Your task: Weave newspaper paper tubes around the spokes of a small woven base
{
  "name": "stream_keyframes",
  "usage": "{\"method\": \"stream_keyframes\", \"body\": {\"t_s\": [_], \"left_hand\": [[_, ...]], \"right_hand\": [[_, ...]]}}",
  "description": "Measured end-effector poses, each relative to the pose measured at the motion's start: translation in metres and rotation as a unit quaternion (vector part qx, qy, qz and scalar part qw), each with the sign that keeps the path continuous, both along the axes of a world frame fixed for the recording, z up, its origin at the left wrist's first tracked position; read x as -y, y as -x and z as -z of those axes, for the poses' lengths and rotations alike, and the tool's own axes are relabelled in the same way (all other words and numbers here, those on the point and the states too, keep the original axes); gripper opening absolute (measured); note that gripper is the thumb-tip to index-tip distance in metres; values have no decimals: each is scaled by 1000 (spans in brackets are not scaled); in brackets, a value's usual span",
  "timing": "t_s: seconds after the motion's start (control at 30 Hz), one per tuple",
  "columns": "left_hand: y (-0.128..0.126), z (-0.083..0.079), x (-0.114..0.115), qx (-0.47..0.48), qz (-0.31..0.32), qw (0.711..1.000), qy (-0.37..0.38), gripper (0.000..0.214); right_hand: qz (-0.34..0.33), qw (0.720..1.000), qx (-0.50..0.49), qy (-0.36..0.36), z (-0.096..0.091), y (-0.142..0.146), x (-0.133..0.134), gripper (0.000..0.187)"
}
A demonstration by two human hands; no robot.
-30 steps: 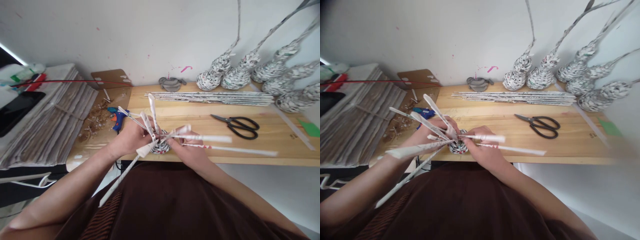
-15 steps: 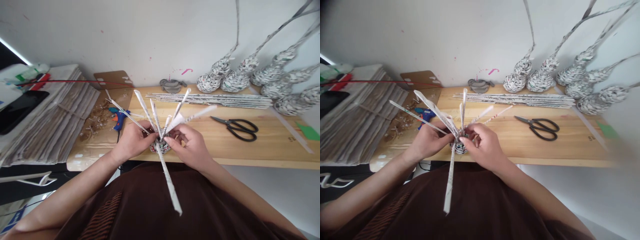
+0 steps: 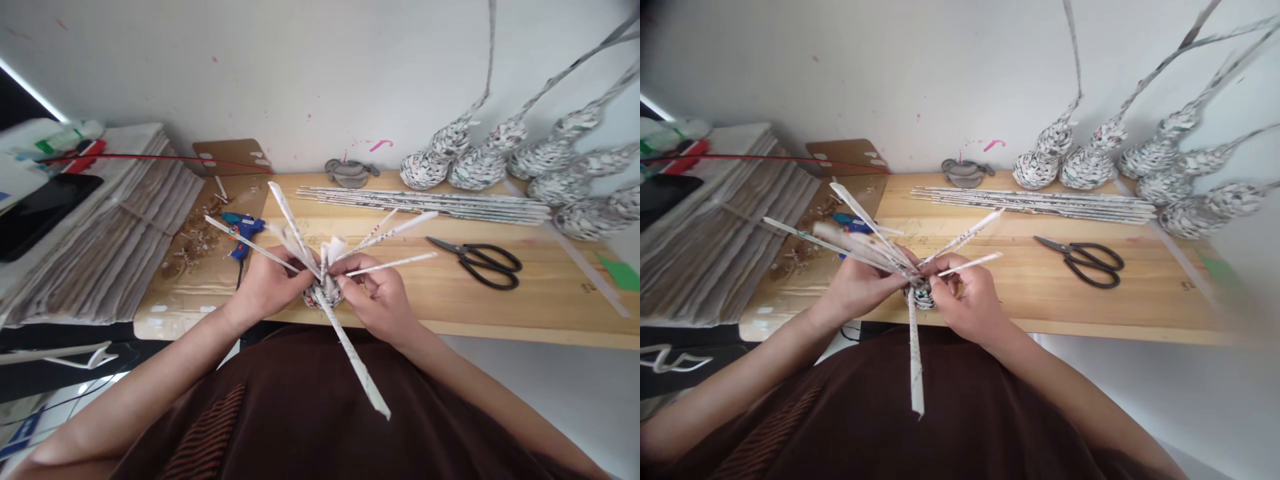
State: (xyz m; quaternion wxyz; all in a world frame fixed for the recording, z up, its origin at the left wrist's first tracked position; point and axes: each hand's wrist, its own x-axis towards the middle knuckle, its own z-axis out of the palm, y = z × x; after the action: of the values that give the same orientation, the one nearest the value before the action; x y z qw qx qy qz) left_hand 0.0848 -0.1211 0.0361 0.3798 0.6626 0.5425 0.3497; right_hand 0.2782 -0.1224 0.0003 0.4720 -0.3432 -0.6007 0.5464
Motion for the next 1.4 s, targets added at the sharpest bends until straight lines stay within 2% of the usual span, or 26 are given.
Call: {"method": "stream_keyframes", "body": {"t_s": [0.13,0.23,0.33,0.47,0.53,0.6,0.67,0.77,0.87,1.13,1.23,1.33,1.4], "left_hand": [[0,-1,1,12,-3,1000,8,10],[2,1,2,21,-3,1000,-10,9],[4,6,3,34,8,999,-1,14],[2,7,4,93,-6,995,28,17],[1,4,4,76,-12,997,27,15],[1,1,4,33,-8,999,16,13],[1,-2,4,0,-5,1000,0,11],[1,-1,4,7,0,1000,3,8],[1,1,5,33,8,999,17,9],[2,-4,5,-49,26,997,-56,8],[2,-4,4,-66,24,994,-80,6],[2,-1,3,-65,15,995,-78,3],[3,-1,3,-66,17,995,-78,5]], "right_hand": [[-14,1000,-20,17,0,2,-1,15],[-3,1000,16,7,-4,5,-2,15],[8,993,95,-63,-10,5,-2,16],[26,964,198,-175,-13,3,-4,12],[34,954,222,-200,-11,2,-4,11],[48,956,227,-178,-8,4,-3,8],[65,972,199,-110,-3,7,-2,6],[70,991,116,0,1,10,0,10],[54,996,58,52,1,11,0,11],[51,993,65,81,-5,8,-8,11],[52,994,88,34,-5,6,-6,6],[58,993,99,-21,-4,5,-3,11],[64,993,99,-24,-2,6,-3,12]]}}
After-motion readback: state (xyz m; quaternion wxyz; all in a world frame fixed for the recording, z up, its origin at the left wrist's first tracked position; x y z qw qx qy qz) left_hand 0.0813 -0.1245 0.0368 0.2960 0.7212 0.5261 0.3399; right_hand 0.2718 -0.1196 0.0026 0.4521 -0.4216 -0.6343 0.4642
